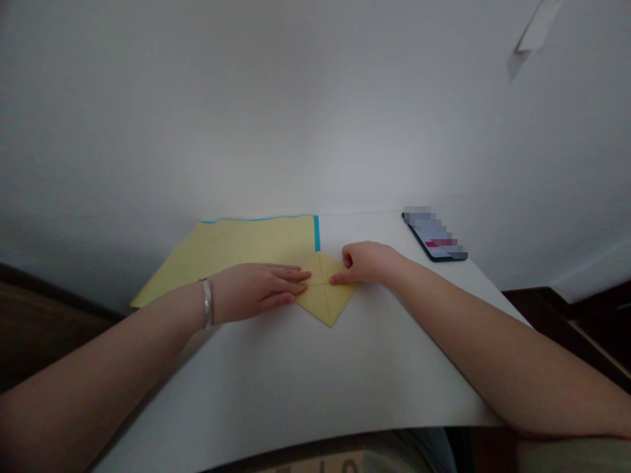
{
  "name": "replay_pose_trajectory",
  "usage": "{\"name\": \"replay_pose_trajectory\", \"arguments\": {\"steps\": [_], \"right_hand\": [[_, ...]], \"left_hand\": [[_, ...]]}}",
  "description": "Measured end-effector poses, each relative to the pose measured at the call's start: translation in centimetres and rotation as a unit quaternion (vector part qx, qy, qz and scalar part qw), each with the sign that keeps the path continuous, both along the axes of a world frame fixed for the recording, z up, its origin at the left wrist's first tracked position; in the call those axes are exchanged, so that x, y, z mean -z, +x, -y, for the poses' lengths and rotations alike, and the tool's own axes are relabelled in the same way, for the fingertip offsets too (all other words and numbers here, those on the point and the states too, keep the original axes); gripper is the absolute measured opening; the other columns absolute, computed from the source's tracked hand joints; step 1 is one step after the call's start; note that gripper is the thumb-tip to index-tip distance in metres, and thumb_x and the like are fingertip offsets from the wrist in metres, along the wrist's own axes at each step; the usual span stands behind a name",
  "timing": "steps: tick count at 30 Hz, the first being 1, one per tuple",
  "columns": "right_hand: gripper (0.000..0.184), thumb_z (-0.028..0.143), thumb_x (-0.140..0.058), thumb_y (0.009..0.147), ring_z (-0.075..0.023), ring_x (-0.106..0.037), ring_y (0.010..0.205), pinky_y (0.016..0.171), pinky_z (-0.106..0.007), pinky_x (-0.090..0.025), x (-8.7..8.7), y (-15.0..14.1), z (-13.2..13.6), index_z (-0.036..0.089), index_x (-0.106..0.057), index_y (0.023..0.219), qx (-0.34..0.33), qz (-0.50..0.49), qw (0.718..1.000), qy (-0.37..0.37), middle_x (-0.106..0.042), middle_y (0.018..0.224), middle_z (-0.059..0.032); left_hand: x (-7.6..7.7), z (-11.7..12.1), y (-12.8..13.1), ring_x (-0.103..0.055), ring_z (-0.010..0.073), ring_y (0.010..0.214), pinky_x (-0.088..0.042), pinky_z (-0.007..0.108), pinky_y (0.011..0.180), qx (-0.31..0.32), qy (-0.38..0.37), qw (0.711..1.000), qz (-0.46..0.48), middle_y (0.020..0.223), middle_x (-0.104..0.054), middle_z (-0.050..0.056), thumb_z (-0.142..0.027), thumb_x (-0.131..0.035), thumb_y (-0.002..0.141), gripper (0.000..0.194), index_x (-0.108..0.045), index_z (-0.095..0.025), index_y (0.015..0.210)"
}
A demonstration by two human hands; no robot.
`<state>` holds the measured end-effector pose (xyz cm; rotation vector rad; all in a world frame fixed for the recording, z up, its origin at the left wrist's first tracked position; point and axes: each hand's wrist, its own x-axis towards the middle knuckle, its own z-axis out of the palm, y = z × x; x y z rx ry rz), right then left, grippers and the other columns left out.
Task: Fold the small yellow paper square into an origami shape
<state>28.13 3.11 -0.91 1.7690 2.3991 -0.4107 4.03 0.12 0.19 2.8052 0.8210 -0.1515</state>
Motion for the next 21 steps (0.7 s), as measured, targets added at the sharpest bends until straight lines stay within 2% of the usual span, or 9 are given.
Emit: {"name": "replay_pose_trajectory", "arguments": {"steps": [6, 10, 16, 21], "right_hand": [[0.046, 0.067, -0.058, 0.06, -0.0162, -0.052, 0.061, 0.049, -0.027, -0.027, -0.1, 0.1, -0.1, 0.023, -0.054, 0.073, -0.003, -0.005, 1.0, -0.004, -0.063, 0.072, -0.002], [0.042, 0.063, -0.06, 0.061, -0.016, -0.052, 0.061, 0.049, -0.027, -0.028, -0.2, 0.2, 0.0, 0.023, -0.054, 0.073, -0.005, -0.015, 1.0, -0.014, -0.063, 0.072, -0.0014], [0.036, 0.055, -0.062, 0.064, -0.0146, -0.053, 0.059, 0.049, -0.027, -0.031, -0.2, 0.7, -0.2, 0.021, -0.053, 0.073, -0.007, -0.036, 0.998, -0.057, -0.063, 0.071, -0.0019], [0.028, 0.045, -0.062, 0.068, -0.0117, -0.052, 0.051, 0.047, -0.025, -0.036, -0.1, 1.3, -0.5, 0.021, -0.05, 0.073, 0.01, -0.091, 0.985, -0.144, -0.06, 0.064, -0.0001]], "left_hand": [[-0.8, 0.2, -0.3, -0.057, 0.0155, 0.11, -0.041, 0.025, 0.093, -0.047, -0.01, 0.999, -0.025, 0.128, -0.056, -0.002, -0.034, -0.037, 0.092, 0.033, -0.069, -0.025, 0.097], [-1.0, 0.2, -0.7, -0.06, 0.0162, 0.105, -0.043, 0.026, 0.09, -0.065, 0.0, 0.998, -0.026, 0.124, -0.059, -0.002, -0.034, -0.039, 0.091, 0.033, -0.07, -0.025, 0.091], [-0.9, 0.2, -0.7, -0.057, 0.0172, 0.104, -0.042, 0.028, 0.094, -0.031, 0.059, 0.998, -0.008, 0.105, -0.068, 0.002, -0.034, -0.045, 0.088, 0.029, -0.071, -0.022, 0.084], [-0.6, -0.1, -1.1, -0.054, 0.0179, 0.109, -0.041, 0.028, 0.096, -0.018, 0.052, 0.998, 0.0, 0.105, -0.068, 0.003, -0.031, -0.049, 0.086, 0.025, -0.071, -0.02, 0.081]]}}
